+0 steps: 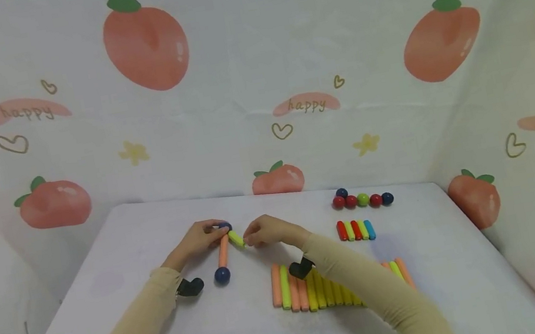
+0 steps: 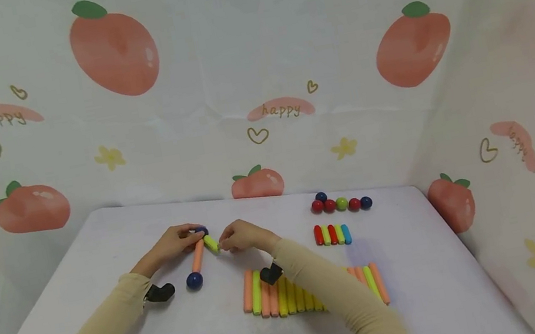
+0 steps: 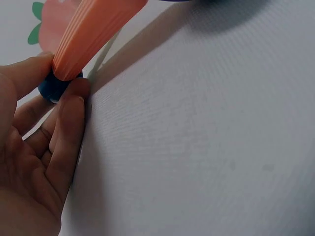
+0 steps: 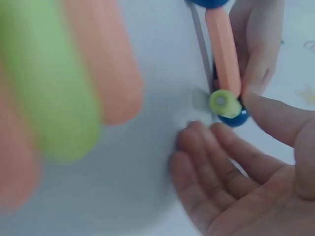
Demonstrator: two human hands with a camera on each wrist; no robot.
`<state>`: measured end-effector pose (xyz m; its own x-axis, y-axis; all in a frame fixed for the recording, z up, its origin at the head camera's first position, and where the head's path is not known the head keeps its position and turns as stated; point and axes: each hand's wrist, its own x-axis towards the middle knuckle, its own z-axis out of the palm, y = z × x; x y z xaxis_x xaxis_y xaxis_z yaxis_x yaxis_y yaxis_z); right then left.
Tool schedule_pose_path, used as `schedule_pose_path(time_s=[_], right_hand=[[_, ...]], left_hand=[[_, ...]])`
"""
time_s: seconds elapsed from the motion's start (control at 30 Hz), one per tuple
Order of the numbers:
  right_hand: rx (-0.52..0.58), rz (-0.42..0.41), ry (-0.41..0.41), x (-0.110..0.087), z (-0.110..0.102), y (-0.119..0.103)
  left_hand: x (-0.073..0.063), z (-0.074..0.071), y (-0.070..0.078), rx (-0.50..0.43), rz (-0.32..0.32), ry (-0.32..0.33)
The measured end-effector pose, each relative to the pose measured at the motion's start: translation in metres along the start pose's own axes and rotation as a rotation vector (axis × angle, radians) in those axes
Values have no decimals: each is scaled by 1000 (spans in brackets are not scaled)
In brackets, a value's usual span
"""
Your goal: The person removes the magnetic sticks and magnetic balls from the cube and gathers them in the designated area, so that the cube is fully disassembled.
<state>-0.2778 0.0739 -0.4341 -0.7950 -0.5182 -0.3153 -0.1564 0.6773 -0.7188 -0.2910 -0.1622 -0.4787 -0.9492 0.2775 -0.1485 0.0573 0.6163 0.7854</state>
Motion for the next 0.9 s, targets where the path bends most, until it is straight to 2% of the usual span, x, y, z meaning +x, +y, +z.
schedule_pose_path(time_s=[0.13,0.27,0.47,0.9], right_hand=[[147,0,25,20,5,0],[215,0,45,30,9,0],[226,2,54,34,11,-3],[231,44,63,34,14,-8]], left_hand=[[-1,0,-2,-16,17,-21],[0,0,-4,-29,41,-26],[1,-1,-7,-30,54,-20],[-3,-1,-2,-49,69,-20]])
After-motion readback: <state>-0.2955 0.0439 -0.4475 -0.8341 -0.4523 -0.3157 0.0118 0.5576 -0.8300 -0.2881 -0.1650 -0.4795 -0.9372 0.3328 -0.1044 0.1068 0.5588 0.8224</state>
